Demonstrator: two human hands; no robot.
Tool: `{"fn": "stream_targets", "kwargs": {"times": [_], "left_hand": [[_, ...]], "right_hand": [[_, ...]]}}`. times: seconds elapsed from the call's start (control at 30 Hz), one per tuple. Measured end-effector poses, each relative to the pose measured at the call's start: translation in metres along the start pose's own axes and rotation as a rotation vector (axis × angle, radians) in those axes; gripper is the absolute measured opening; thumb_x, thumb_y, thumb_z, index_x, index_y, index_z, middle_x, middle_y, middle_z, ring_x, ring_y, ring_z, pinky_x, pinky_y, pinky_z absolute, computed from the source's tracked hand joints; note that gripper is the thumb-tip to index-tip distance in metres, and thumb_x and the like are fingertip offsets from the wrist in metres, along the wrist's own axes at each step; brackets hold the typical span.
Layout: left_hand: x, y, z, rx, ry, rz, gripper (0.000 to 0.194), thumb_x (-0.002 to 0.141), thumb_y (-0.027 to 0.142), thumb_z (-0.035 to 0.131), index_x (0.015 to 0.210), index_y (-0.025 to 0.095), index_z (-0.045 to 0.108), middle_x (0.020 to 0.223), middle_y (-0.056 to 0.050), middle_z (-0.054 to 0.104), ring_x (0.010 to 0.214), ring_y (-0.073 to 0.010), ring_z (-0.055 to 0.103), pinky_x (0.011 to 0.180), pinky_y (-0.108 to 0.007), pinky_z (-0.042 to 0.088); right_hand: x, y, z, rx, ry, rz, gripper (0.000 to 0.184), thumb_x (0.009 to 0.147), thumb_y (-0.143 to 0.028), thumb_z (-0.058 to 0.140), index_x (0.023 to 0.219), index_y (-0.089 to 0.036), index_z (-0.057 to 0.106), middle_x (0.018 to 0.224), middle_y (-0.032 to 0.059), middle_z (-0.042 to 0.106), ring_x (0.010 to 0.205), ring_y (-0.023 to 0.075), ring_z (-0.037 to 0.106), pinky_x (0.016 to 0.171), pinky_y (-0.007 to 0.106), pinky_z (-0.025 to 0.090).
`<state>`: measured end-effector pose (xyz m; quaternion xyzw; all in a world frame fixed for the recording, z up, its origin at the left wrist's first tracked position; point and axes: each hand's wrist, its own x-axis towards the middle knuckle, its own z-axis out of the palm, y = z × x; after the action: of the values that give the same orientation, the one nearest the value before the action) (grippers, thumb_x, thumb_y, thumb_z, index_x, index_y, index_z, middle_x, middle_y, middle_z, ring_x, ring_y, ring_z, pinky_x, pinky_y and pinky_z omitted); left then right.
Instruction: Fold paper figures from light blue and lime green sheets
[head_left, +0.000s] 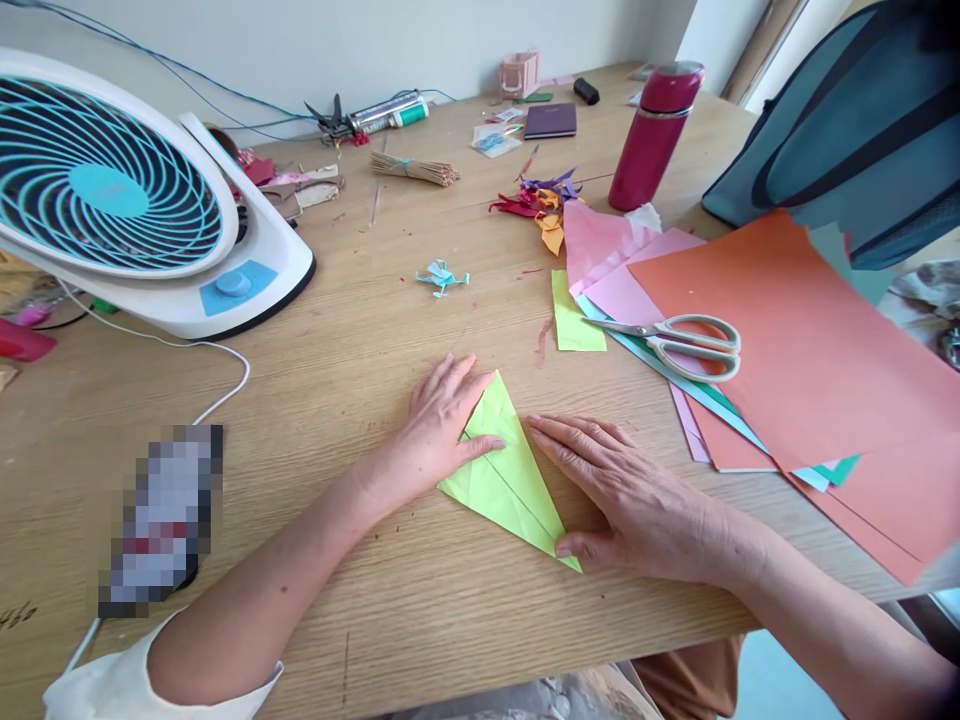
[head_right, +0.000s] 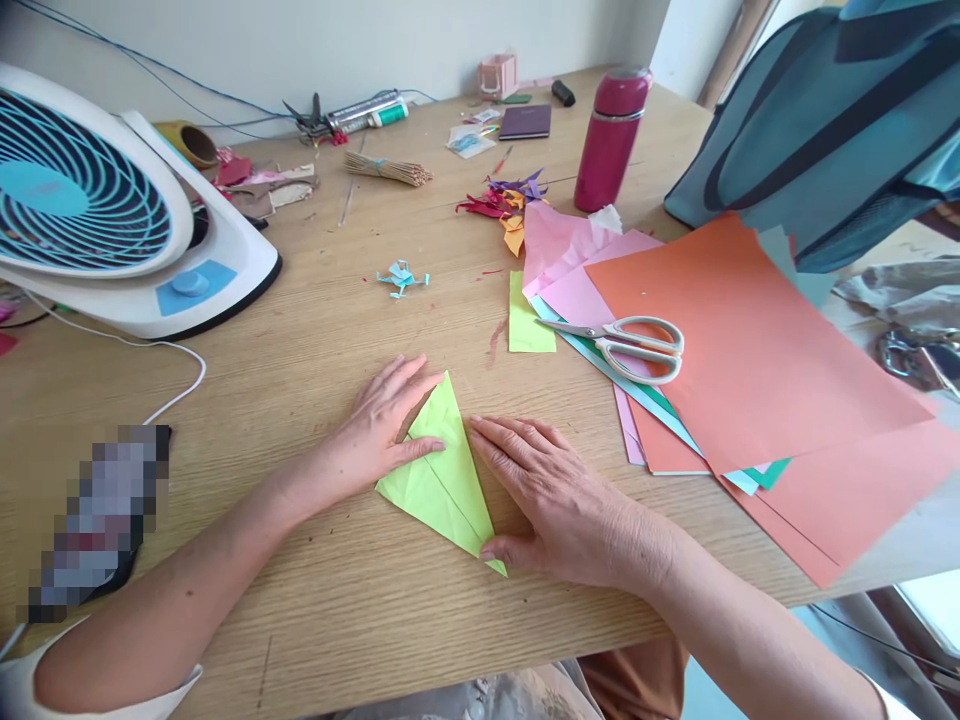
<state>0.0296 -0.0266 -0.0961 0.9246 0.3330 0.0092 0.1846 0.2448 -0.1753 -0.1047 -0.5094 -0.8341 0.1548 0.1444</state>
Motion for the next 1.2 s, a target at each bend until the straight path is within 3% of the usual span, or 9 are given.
{"fn": "stream_targets", "kwargs": {"times": [0.17,0.3,0.47,0.53,0.63,0.73,0.87,1.07,1.2], "left_hand": [[0.0,-0.003,-0.003,-0.012,0.015,0.047,0.068,0.088,0.04,0.065,0.147,0.021,0.037,0.159,-0.016,0.027,0.15,-0.0334,0.017,0.119,-0.053,0.024],[-0.002,-0.002,-0.009,-0.01,-0.037,0.224,0.051,0.091,0.021,0.058,0.141,0.028,0.046,0.161,-0.008,0.026,0.151,-0.0319,0.012,0.12,-0.054,0.02],[-0.004,-0.001,-0.023,0.016,-0.121,0.329,0.037,0.083,0.03,0.072,0.116,0.024,0.058,0.146,-0.009,0.044,0.139,-0.0305,0.033,0.118,-0.053,0.02],[-0.005,0.002,-0.028,0.029,-0.135,0.32,0.032,0.08,0.032,0.075,0.106,0.023,0.058,0.131,-0.007,0.051,0.126,-0.0271,0.044,0.115,-0.051,0.024],[-0.008,0.008,-0.033,0.063,-0.174,0.274,0.035,0.08,0.033,0.075,0.107,0.023,0.056,0.113,-0.004,0.055,0.111,-0.0243,0.049,0.108,-0.047,0.029],[-0.012,0.015,-0.037,0.112,-0.234,0.226,0.032,0.081,0.033,0.074,0.106,0.022,0.057,0.107,-0.003,0.055,0.106,-0.0247,0.048,0.1,-0.043,0.033],[-0.019,0.021,-0.038,0.122,-0.271,0.19,0.015,0.084,0.028,0.069,0.086,0.02,0.057,0.104,-0.004,0.055,0.102,-0.0235,0.049,0.091,-0.037,0.036],[-0.022,0.02,-0.039,-0.059,-0.272,0.066,0.007,0.086,0.021,0.061,0.093,0.022,0.06,0.09,0.001,0.065,0.085,-0.0183,0.059,0.078,-0.031,0.038],[-0.021,0.021,-0.047,-0.22,-0.251,0.021,0.005,0.086,0.025,0.061,0.087,0.022,0.064,0.087,0.003,0.068,0.079,-0.0155,0.06,0.07,-0.027,0.037]], "right_hand": [[0.0,-0.001,-0.001,0.016,-0.008,0.022,0.092,0.087,-0.06,0.058,0.157,-0.015,0.017,0.161,0.0113,0.027,0.147,0.0291,0.025,0.117,0.049,0.025],[0.0,0.0,-0.001,0.032,0.002,0.014,0.092,0.087,-0.06,0.058,0.158,-0.016,0.017,0.16,0.0121,0.029,0.146,0.0305,0.026,0.117,0.051,0.026],[-0.001,0.002,-0.001,0.051,0.025,0.003,0.087,0.088,-0.057,0.058,0.156,-0.016,0.022,0.158,0.0144,0.033,0.144,0.0326,0.03,0.115,0.054,0.029],[-0.002,0.003,-0.001,0.06,0.037,0.005,0.083,0.09,-0.055,0.058,0.155,-0.016,0.026,0.157,0.0152,0.035,0.143,0.0327,0.033,0.113,0.054,0.032],[-0.002,0.004,-0.003,0.071,0.049,0.025,0.076,0.091,-0.053,0.057,0.153,-0.017,0.032,0.155,0.0159,0.037,0.139,0.0327,0.038,0.111,0.054,0.035],[-0.002,0.004,-0.005,0.072,0.06,0.049,0.07,0.092,-0.048,0.057,0.151,-0.017,0.035,0.154,0.0163,0.039,0.136,0.0323,0.042,0.11,0.053,0.038],[-0.001,0.004,-0.006,0.11,0.098,0.067,0.062,0.093,-0.037,0.058,0.149,-0.019,0.039,0.15,0.0157,0.044,0.133,0.0313,0.047,0.108,0.052,0.042],[-0.001,0.008,-0.01,0.23,0.202,0.094,0.046,0.096,-0.032,0.053,0.14,-0.024,0.05,0.14,0.0125,0.053,0.125,0.0276,0.055,0.101,0.044,0.05],[0.011,0.007,-0.023,0.394,0.244,0.184,0.035,0.095,-0.037,0.056,0.125,-0.022,0.061,0.12,0.0099,0.065,0.102,0.0214,0.066,0.085,0.034,0.055]]}}
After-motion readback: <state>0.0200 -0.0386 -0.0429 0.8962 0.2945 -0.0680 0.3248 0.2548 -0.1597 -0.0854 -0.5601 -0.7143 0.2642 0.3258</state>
